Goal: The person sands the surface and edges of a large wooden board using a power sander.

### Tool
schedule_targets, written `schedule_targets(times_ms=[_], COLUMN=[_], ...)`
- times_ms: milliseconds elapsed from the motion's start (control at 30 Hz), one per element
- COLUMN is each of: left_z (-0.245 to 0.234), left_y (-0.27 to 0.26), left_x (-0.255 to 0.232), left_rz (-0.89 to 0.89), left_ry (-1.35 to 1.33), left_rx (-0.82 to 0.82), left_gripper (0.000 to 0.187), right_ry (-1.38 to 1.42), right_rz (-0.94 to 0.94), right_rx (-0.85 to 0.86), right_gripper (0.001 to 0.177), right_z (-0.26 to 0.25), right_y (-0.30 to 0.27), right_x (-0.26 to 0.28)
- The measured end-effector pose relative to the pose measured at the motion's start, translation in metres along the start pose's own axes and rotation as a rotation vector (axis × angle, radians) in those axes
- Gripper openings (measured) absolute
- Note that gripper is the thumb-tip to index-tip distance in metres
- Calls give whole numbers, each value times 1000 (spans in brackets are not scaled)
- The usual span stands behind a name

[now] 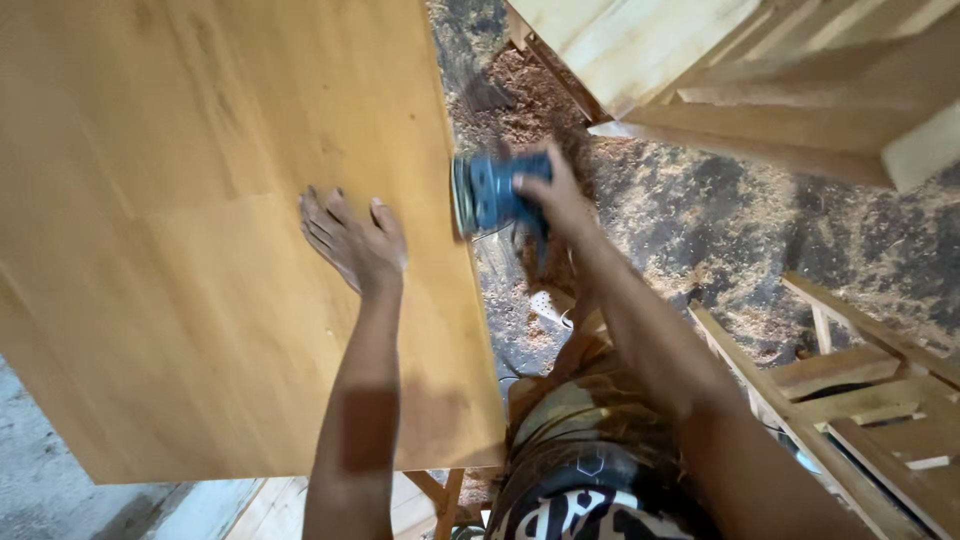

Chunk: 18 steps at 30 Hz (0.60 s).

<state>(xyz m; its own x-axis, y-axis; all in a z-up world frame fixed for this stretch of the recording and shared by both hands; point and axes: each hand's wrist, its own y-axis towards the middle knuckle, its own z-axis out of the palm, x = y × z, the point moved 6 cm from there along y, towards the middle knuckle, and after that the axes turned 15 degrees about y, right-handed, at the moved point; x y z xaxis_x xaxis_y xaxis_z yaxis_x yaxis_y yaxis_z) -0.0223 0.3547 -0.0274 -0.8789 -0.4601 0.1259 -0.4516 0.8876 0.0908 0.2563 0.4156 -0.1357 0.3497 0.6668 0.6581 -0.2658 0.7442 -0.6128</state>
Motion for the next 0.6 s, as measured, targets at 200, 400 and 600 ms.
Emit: schedule_targets(times_ms=[200,400,600], left_z=[0,-2,6], left_y=[-2,1,3], left_x=[0,-3,-1], left_rz=[8,-12,-28], left_ry=[-3,-28,-22], left_rx=[-13,1,77], left_gripper=[58,56,58], right_ry=[-44,-198,-172], right_rz=[5,-208,-164], right_rx=[42,88,59], right_gripper=[55,52,58], right_z=[-25,-25,-5], right_y=[-99,-123,-27], right_x=[-77,-80,-16])
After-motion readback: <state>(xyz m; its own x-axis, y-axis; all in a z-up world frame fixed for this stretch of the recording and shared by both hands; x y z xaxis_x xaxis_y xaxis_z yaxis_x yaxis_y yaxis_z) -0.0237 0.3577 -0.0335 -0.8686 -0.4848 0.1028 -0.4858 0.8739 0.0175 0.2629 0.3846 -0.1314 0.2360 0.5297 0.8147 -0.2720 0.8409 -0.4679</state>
